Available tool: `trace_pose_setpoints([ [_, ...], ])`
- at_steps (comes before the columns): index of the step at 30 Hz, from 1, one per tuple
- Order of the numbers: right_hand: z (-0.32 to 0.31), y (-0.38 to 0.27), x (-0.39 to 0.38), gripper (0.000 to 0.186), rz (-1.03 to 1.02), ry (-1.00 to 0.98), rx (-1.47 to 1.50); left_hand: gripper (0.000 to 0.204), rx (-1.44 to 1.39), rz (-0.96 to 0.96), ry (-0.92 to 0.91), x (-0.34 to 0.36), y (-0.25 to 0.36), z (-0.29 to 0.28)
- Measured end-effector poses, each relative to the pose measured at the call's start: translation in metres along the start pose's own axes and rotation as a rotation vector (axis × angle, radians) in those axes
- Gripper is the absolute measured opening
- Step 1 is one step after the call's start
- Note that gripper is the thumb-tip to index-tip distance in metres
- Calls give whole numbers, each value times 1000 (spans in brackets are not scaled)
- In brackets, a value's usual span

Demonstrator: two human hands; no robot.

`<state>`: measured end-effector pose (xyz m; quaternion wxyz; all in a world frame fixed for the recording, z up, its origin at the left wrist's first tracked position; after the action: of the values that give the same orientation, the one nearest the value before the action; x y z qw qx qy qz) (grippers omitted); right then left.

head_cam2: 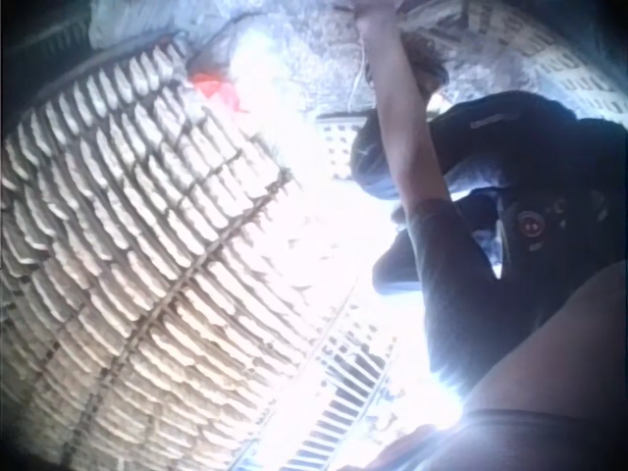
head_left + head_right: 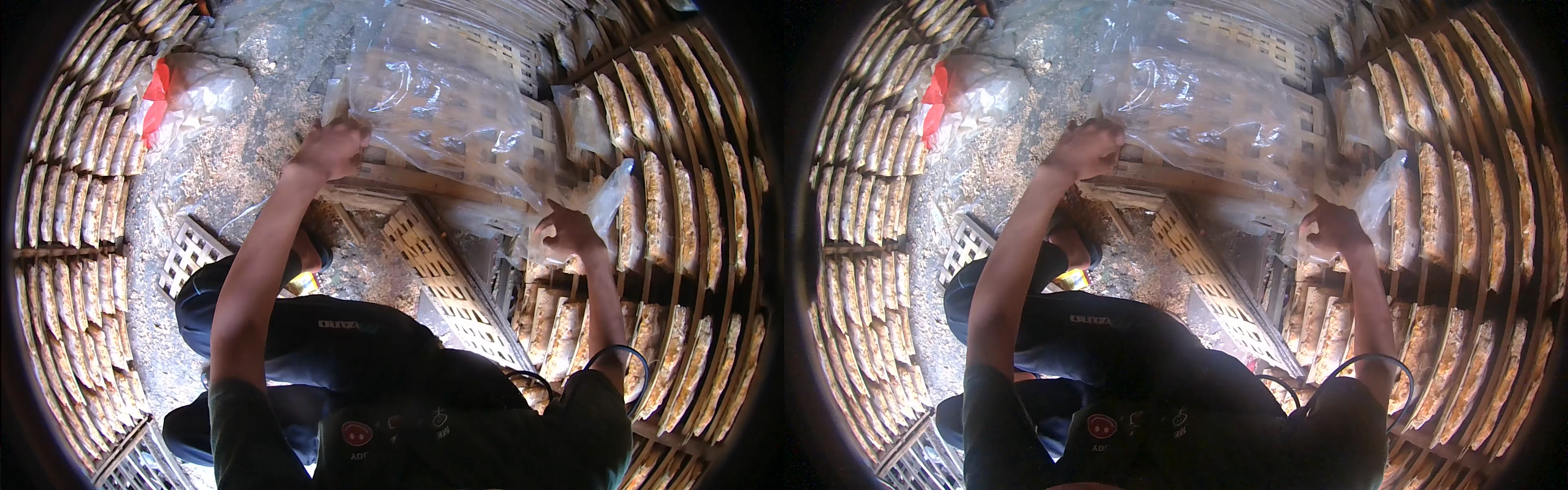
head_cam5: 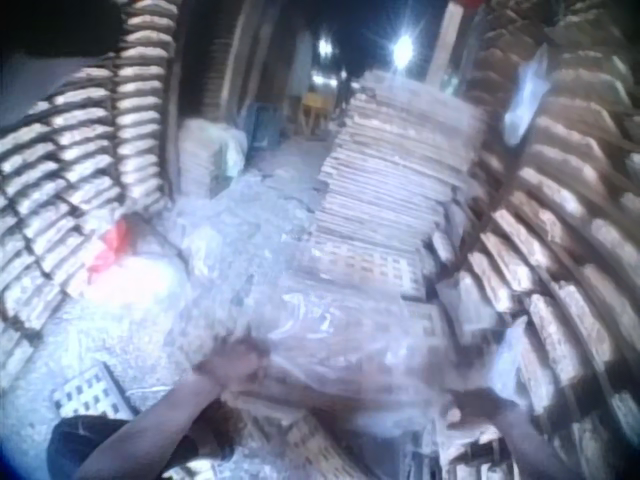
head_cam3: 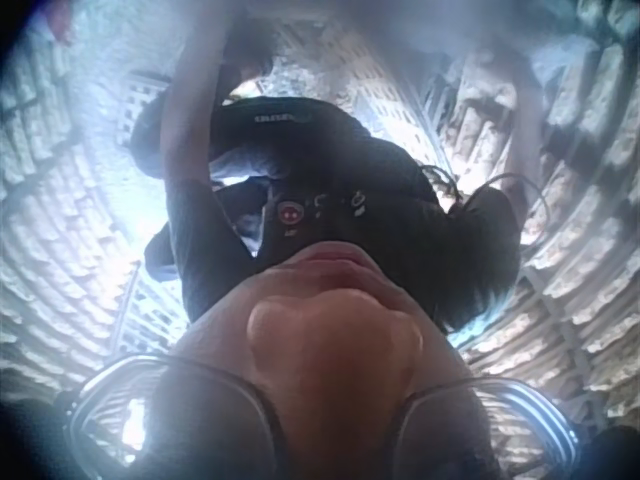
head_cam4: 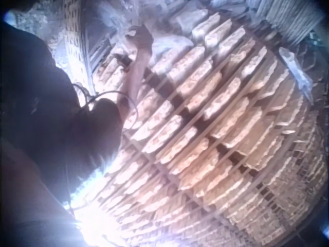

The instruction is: The person sits on the floor and wraps a small woven bamboo tray with a clear plastic sheet. They smooth the plastic over the tray, fold the edges, and place the wrapped item onto a stack of similar trays.

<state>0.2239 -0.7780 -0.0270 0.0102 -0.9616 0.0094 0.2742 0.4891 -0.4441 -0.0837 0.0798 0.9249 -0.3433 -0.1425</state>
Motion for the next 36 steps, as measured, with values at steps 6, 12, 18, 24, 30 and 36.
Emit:
trace_pose_setpoints([
  [6, -41, -10, 41, 29, 7, 16, 482, 22, -92, -38, -31, -16, -31, 7],
  [12, 16, 143, 114, 66, 296, -72, 12, 29, -93, -7, -191, -11, 3, 1],
  [18, -5, 80, 121, 80, 334, 198, -186, 42, -187, 65, 73, -25, -21, -26],
  [24, 44, 155, 123, 65, 386, 297, 14, 37, -59, 125, 71, -9, -16, -15],
  [30, 65, 213, 106, 38, 355, 578, 127, 36, -168, 113, 48, -7, -14, -12],
  [36, 39, 179, 106, 36, 504, 616, 40, 44, -59, 64, -33, -26, -25, 2],
])
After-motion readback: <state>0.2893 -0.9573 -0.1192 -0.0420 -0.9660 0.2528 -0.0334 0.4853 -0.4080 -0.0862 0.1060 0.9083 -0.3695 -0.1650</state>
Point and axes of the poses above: each hand's wrist, its own x-axis towards the middle knuckle, its own z-axis out of the palm, y = z × x, the point moved 8 cm from there along x, towards the middle knuckle, and after that the axes turned 9 degrees about -z, right-handed, at the moved point
